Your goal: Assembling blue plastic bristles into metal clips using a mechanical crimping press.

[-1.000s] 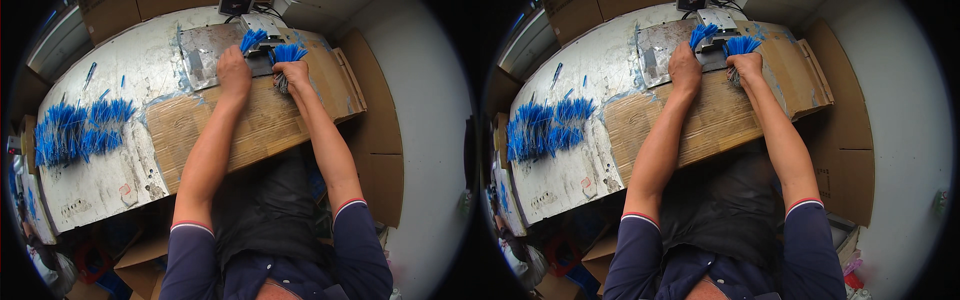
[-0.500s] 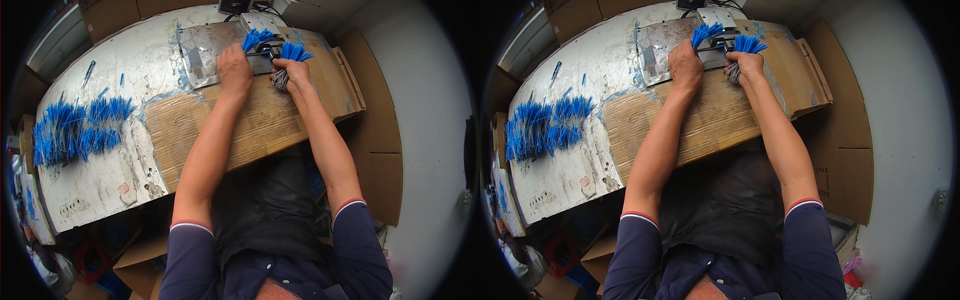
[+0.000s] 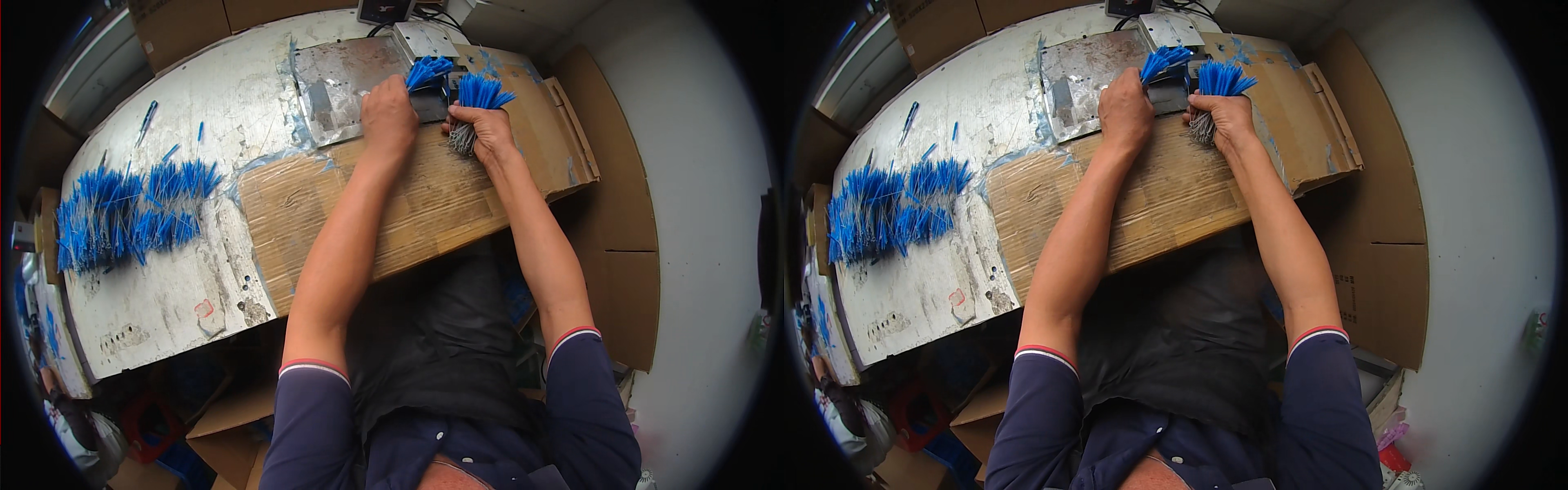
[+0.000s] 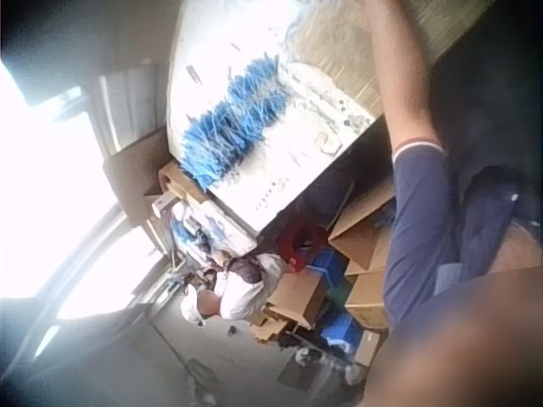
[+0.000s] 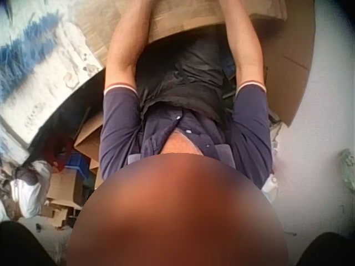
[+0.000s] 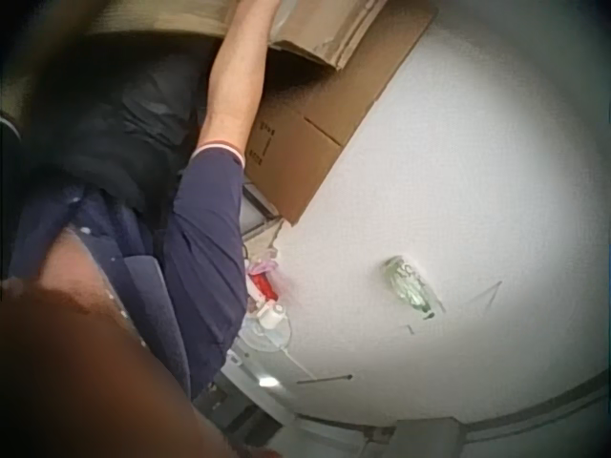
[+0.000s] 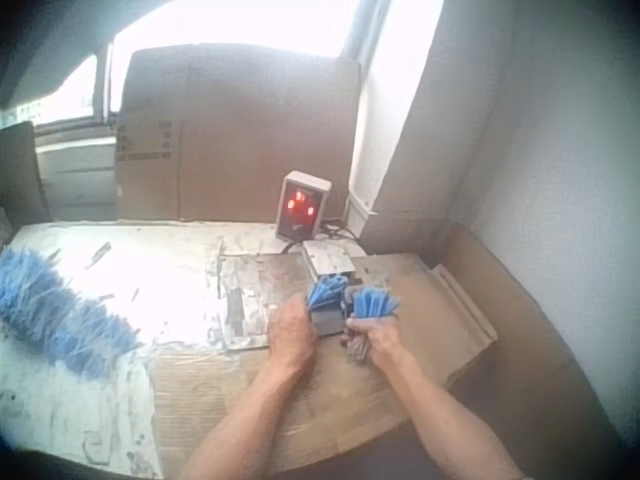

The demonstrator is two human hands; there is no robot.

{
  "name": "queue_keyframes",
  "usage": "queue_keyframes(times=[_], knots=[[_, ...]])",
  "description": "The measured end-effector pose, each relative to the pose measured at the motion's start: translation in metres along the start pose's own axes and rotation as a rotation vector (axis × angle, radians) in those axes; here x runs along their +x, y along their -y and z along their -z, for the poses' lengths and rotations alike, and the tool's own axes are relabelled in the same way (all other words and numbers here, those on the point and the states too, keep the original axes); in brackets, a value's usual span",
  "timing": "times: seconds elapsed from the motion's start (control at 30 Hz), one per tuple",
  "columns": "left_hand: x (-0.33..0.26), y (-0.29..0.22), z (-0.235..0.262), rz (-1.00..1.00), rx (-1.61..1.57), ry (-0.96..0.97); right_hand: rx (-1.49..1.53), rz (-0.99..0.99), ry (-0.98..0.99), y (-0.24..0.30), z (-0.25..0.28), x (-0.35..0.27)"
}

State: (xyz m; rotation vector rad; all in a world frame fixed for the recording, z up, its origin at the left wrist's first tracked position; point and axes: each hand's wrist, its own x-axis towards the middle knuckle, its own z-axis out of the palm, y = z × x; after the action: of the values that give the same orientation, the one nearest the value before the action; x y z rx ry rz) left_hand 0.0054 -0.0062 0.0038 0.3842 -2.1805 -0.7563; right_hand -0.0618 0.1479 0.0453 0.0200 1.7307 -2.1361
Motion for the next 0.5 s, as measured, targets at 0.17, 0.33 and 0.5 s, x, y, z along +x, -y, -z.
queue_keyframes(times=[0.17, 0.33, 0.5], knots=[[-0.0012, 0.0010, -0.0017, -0.064, 0.053, -0.005, -0.065, 0.009, 0.021, -0.0002, -0.0003, -0.0046], [-0.0021, 0.0004, -0.0029, -0.119, 0.113, 0.006, -0.150, -0.003, 0.020, 0.0005, 0.0027, -0.0035], [0.0028, 0.0058, 0.0008, 0.099, 0.113, -0.135, -0.207, -0.042, 0.022, 0.0027, -0.0006, -0.0001]])
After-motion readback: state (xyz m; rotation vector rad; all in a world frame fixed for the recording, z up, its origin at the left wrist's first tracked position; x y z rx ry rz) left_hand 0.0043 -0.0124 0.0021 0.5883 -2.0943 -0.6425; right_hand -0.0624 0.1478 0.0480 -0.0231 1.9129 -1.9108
